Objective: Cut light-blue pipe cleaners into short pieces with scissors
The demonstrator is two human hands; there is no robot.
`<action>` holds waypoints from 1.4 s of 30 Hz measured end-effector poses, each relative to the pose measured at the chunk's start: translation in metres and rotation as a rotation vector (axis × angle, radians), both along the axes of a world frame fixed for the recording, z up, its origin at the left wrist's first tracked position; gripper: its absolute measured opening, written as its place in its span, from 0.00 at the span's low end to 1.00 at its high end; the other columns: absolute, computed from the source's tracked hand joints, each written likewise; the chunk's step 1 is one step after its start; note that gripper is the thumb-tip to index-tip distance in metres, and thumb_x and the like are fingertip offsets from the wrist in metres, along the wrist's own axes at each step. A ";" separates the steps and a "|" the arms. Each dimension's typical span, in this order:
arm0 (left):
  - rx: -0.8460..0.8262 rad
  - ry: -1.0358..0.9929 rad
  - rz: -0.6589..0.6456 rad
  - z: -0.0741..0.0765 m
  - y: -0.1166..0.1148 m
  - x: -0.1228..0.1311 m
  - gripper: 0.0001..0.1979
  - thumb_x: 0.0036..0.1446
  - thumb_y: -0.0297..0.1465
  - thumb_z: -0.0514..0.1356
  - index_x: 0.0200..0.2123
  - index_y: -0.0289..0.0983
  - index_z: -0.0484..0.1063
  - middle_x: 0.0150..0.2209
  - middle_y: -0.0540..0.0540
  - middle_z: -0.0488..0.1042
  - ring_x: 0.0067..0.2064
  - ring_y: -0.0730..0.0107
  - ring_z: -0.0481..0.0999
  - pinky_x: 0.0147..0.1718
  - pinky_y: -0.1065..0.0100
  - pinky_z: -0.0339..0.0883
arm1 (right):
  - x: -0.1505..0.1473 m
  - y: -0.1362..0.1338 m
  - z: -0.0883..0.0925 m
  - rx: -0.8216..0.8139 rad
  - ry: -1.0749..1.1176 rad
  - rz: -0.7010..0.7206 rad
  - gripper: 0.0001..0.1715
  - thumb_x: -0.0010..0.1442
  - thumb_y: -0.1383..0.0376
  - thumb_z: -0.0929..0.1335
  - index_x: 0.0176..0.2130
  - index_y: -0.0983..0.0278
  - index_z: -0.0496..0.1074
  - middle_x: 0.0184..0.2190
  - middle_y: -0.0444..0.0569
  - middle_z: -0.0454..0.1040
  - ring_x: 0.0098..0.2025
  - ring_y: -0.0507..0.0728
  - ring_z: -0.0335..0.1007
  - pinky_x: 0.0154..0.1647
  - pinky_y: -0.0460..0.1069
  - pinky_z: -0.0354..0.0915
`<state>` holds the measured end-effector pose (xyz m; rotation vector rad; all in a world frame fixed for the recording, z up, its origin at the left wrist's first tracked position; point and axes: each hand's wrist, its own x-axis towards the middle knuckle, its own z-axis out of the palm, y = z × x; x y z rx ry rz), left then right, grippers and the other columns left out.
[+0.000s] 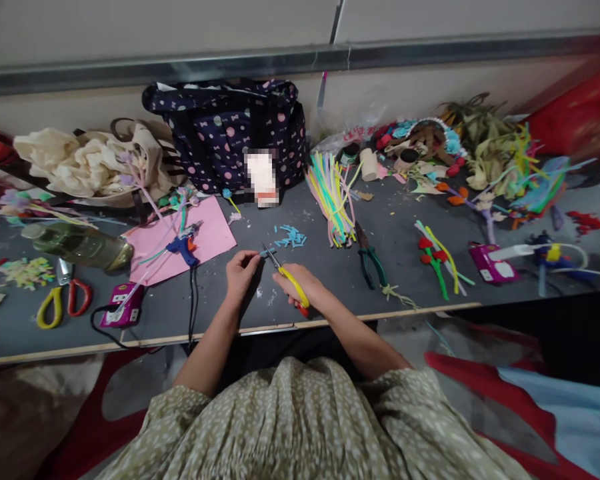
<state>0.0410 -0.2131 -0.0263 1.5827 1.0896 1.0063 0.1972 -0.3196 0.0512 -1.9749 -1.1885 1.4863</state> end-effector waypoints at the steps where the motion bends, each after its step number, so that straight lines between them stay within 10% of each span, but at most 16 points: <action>1: 0.000 0.002 0.001 0.000 0.000 0.000 0.07 0.55 0.35 0.64 0.34 0.38 0.79 0.32 0.47 0.79 0.34 0.67 0.76 0.38 0.65 0.69 | -0.001 0.000 0.000 0.003 -0.012 -0.007 0.17 0.69 0.57 0.61 0.30 0.62 0.61 0.15 0.40 0.67 0.11 0.50 0.64 0.12 0.42 0.60; 24: 0.031 -0.031 0.042 -0.005 0.006 0.000 0.09 0.50 0.36 0.66 0.31 0.37 0.79 0.30 0.47 0.79 0.32 0.67 0.76 0.38 0.66 0.69 | -0.014 0.005 -0.015 0.135 -0.194 -0.020 0.08 0.66 0.62 0.64 0.37 0.64 0.67 0.18 0.41 0.69 0.13 0.50 0.66 0.18 0.43 0.60; 42: -0.004 -0.155 0.041 -0.012 0.007 -0.003 0.13 0.51 0.39 0.65 0.35 0.36 0.79 0.30 0.47 0.78 0.31 0.68 0.75 0.34 0.66 0.69 | 0.001 -0.013 -0.007 0.001 0.202 -0.219 0.03 0.62 0.66 0.64 0.38 0.64 0.64 0.16 0.38 0.65 0.17 0.56 0.74 0.14 0.43 0.65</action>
